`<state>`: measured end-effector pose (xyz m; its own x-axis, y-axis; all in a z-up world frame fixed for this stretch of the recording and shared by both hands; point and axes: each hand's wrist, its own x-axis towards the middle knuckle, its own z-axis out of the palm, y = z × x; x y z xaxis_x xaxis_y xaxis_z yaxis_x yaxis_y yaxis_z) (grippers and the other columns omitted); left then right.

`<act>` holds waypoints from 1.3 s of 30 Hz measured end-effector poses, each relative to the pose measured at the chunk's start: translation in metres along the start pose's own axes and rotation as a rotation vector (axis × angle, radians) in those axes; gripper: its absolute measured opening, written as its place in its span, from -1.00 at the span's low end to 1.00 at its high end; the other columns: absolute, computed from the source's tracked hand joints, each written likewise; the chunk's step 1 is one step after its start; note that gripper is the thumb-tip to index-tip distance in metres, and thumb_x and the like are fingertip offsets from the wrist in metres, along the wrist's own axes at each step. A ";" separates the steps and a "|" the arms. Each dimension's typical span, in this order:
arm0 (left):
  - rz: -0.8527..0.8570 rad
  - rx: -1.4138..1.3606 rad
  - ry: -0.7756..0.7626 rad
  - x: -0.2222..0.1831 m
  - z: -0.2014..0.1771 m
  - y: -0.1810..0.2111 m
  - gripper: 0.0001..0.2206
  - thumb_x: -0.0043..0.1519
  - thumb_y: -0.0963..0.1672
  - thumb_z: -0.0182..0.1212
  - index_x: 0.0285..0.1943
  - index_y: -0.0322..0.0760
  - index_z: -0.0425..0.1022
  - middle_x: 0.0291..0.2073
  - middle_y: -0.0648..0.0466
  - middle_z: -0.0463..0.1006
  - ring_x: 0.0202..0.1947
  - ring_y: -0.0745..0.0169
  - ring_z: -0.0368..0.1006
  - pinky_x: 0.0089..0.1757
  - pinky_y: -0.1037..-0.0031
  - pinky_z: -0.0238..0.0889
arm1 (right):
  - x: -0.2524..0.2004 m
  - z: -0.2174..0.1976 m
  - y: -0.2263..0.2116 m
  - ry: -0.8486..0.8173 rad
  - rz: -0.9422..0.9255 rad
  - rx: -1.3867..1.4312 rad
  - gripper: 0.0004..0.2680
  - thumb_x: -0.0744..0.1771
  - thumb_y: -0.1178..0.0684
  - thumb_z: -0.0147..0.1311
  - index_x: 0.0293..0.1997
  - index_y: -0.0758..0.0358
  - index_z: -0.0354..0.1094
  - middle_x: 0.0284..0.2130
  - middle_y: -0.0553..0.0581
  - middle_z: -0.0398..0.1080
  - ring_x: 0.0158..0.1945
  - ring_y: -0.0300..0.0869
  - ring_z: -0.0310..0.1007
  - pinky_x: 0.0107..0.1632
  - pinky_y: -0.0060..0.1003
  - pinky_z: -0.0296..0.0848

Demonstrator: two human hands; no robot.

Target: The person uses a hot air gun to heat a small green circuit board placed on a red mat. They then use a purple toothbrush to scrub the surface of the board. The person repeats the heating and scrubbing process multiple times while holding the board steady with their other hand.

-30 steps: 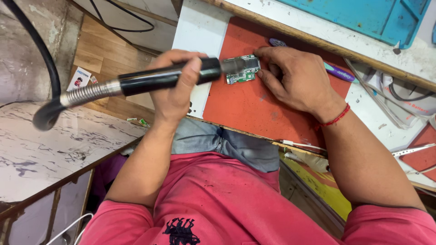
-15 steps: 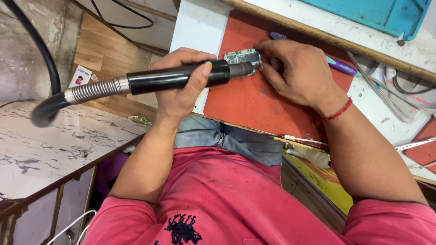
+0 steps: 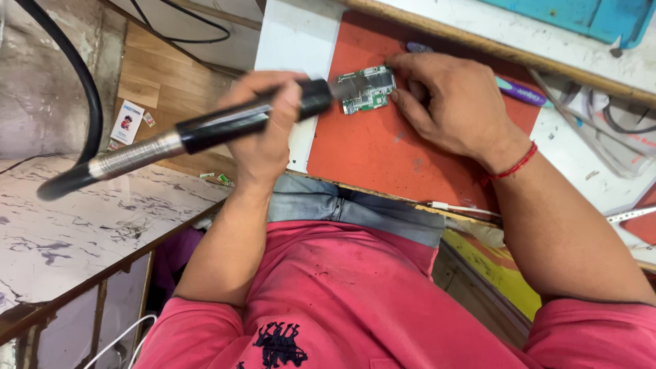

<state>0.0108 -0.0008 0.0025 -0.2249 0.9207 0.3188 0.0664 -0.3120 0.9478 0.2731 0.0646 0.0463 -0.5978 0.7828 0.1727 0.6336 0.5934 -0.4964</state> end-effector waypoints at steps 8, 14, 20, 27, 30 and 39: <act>-0.017 -0.013 -0.037 -0.001 -0.003 -0.002 -0.81 0.42 -0.11 0.27 0.02 -0.39 0.53 -0.12 -0.08 0.67 -0.10 0.23 0.61 0.02 0.43 0.48 | 0.000 0.000 0.001 -0.013 0.012 0.007 -0.75 0.35 0.09 0.25 0.15 0.25 0.46 -0.46 0.11 0.35 -0.40 0.00 0.40 -0.31 -0.10 0.37; 0.049 -0.026 -0.088 -0.001 -0.002 -0.003 -0.78 0.39 -0.11 0.28 0.01 -0.43 0.51 -0.08 -0.12 0.66 -0.12 0.21 0.62 0.01 0.42 0.48 | -0.002 -0.001 0.000 -0.038 0.025 0.020 -0.75 0.34 0.09 0.26 0.14 0.24 0.46 -0.47 0.11 0.35 -0.42 -0.02 0.39 -0.33 -0.11 0.36; 0.018 -0.058 -0.001 -0.006 0.000 -0.005 -0.78 0.42 -0.11 0.27 0.03 -0.44 0.50 -0.10 -0.13 0.64 -0.10 0.19 0.60 0.03 0.42 0.48 | -0.004 0.001 0.002 -0.006 -0.030 0.001 -0.76 0.36 0.09 0.26 0.14 0.25 0.45 -0.43 0.10 0.37 -0.38 -0.02 0.42 -0.30 -0.12 0.37; -0.011 -0.021 -0.040 -0.003 -0.001 -0.003 -0.78 0.42 -0.09 0.26 0.01 -0.41 0.52 -0.12 -0.09 0.65 -0.13 0.23 0.59 0.00 0.45 0.46 | -0.003 0.001 0.003 -0.023 0.000 0.008 -0.75 0.35 0.09 0.27 0.13 0.26 0.46 -0.45 0.11 0.36 -0.40 -0.02 0.41 -0.32 -0.12 0.36; -0.004 0.014 -0.071 -0.003 -0.004 -0.001 -0.78 0.42 -0.09 0.26 0.01 -0.40 0.53 -0.14 -0.07 0.66 -0.13 0.26 0.58 -0.02 0.46 0.45 | -0.003 0.001 0.002 -0.008 -0.014 0.011 -0.75 0.35 0.09 0.26 0.15 0.27 0.45 -0.44 0.10 0.37 -0.39 -0.04 0.42 -0.32 -0.14 0.37; 0.083 0.012 -0.127 0.002 -0.001 0.002 -0.77 0.40 -0.09 0.27 -0.01 -0.42 0.52 -0.10 -0.09 0.66 -0.12 0.22 0.62 0.00 0.46 0.49 | -0.001 -0.001 0.001 -0.020 -0.014 -0.010 -0.74 0.34 0.09 0.25 0.15 0.25 0.45 -0.41 0.12 0.40 -0.38 0.00 0.42 -0.30 -0.11 0.38</act>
<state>0.0097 -0.0001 0.0046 -0.0935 0.9145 0.3936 0.0910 -0.3859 0.9181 0.2749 0.0645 0.0466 -0.6165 0.7704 0.1625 0.6296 0.6062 -0.4859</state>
